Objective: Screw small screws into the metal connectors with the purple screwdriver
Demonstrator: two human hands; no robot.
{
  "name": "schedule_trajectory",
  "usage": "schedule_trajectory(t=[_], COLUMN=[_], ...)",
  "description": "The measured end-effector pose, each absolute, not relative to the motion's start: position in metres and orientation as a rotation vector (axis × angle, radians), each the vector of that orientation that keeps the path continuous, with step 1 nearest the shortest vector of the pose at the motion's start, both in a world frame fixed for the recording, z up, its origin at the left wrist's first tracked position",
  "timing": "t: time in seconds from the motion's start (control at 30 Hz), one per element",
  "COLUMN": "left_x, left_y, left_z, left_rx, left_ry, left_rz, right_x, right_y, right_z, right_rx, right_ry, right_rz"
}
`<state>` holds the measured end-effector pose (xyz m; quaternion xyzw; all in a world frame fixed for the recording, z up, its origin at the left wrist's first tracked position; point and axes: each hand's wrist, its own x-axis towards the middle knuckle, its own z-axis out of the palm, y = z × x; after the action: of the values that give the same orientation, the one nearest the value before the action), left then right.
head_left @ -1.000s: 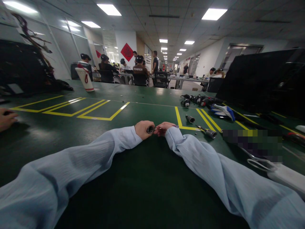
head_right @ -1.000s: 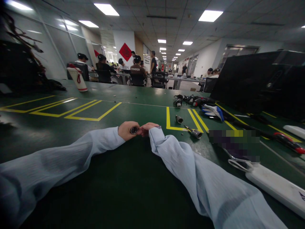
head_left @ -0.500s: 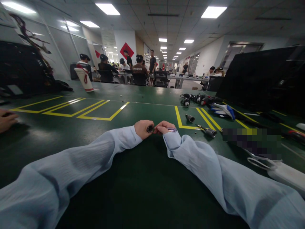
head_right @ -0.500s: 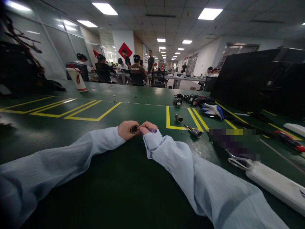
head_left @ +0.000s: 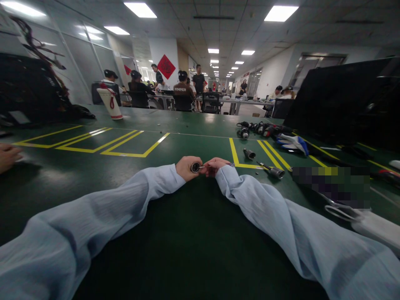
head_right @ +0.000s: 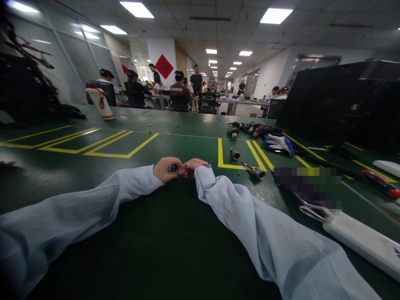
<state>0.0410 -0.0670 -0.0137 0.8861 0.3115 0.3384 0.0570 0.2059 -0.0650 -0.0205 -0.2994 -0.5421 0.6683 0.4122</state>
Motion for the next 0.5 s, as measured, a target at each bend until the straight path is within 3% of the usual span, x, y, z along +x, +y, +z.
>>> schedule_trajectory(t=[0.27,0.5], left_x=[0.041,0.041], left_y=[-0.069,-0.068], left_z=[-0.012,-0.013], left_rx=[2.842,2.845], left_ry=[1.132,0.963], left_rz=[0.943,1.019], right_x=[0.203,0.207], right_y=[-0.095,-0.070], right_z=[-0.018,-0.024], right_rx=[-0.788,-0.711], right_ry=[-1.506,-1.364], right_rz=[1.181,1.630])
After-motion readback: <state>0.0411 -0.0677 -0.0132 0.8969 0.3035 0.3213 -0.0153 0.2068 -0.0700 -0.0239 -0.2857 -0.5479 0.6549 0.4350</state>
